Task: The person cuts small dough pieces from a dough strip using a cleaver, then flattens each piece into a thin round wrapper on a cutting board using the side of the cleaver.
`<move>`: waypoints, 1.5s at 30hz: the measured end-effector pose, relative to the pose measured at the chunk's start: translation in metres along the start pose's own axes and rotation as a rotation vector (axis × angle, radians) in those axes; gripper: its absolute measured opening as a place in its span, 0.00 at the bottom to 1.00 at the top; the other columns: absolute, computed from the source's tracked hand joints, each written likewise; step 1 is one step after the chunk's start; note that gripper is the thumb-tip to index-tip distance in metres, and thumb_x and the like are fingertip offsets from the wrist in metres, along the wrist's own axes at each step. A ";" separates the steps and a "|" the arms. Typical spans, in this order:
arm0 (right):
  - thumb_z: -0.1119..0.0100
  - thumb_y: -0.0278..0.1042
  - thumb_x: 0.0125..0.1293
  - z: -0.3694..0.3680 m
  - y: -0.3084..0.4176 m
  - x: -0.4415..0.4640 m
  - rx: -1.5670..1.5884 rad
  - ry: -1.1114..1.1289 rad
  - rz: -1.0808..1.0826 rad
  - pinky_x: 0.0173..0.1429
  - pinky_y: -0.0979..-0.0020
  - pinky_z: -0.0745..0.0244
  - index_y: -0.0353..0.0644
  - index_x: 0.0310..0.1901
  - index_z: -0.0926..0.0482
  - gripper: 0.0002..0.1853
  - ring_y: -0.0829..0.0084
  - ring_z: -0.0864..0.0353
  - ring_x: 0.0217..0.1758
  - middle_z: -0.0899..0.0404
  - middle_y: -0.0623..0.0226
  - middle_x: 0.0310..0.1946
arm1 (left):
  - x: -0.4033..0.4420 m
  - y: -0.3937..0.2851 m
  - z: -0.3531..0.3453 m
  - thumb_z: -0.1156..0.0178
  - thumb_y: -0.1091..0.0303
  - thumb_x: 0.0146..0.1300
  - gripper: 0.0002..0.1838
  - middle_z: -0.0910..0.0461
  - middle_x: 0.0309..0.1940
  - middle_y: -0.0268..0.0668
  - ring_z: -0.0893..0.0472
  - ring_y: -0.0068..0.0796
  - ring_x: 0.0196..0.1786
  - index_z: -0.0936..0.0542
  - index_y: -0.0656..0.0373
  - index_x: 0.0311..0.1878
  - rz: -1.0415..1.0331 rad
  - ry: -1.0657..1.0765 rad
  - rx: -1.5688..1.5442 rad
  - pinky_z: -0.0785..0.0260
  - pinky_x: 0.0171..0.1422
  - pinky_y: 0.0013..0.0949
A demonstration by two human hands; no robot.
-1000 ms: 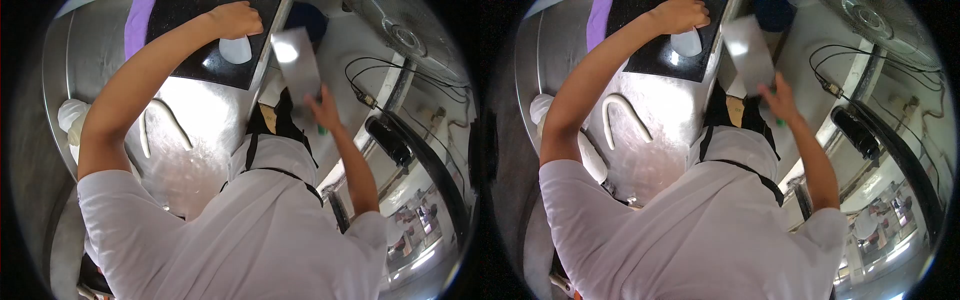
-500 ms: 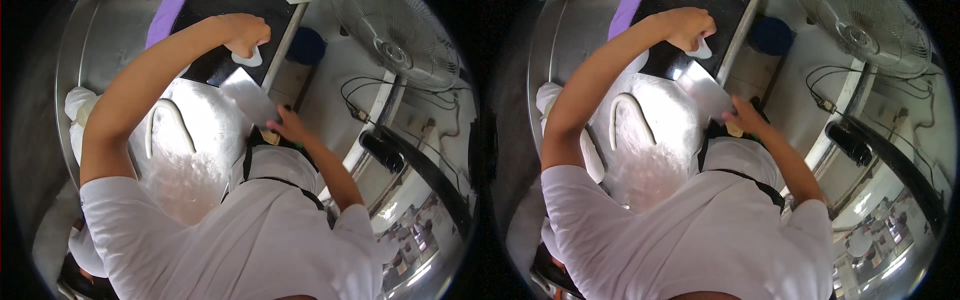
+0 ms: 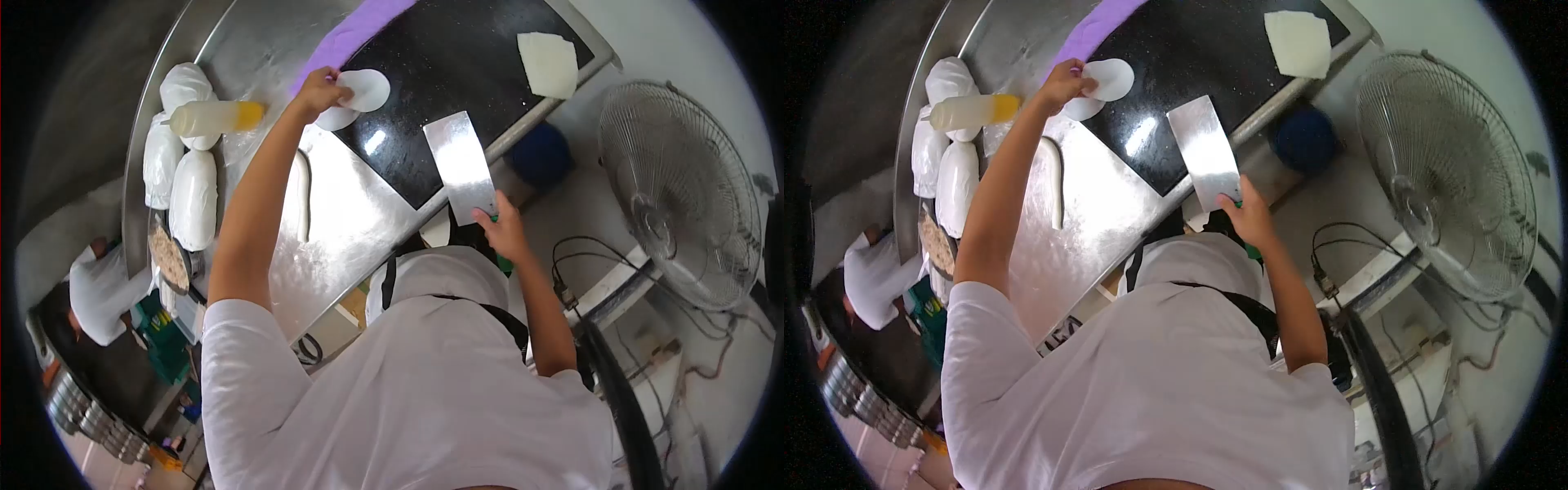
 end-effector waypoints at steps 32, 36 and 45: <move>0.38 0.30 0.71 -0.214 0.133 -0.020 -0.516 0.634 0.496 0.47 0.41 0.25 0.37 0.51 0.30 0.13 0.31 0.19 0.44 0.17 0.37 0.36 | -0.346 0.207 -0.009 0.28 0.79 0.58 0.13 0.15 0.44 0.39 0.16 0.42 0.45 0.14 0.58 0.47 -0.318 -0.735 0.207 0.21 0.49 0.39; 0.43 0.33 0.74 -0.229 0.126 -0.027 -0.713 0.582 0.357 0.47 0.38 0.26 0.41 0.52 0.32 0.11 0.31 0.19 0.44 0.17 0.39 0.36 | -0.336 0.216 -0.002 0.23 0.71 0.55 0.12 0.15 0.40 0.34 0.17 0.37 0.43 0.13 0.55 0.43 -0.417 -0.737 0.314 0.21 0.46 0.39; 0.50 0.32 0.77 -0.279 0.110 -0.039 -0.883 0.445 0.334 0.46 0.39 0.23 0.41 0.51 0.32 0.07 0.34 0.16 0.42 0.16 0.41 0.34 | -0.321 0.221 0.001 0.28 0.73 0.63 0.09 0.16 0.42 0.38 0.15 0.38 0.41 0.15 0.59 0.45 -0.501 -0.732 0.149 0.20 0.42 0.38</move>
Point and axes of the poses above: each hand's wrist, its own x-axis towards the middle knuckle, its own z-axis out of the back of the hand, y = z × x, the point moved 6 cm from there along x, towards the middle knuckle
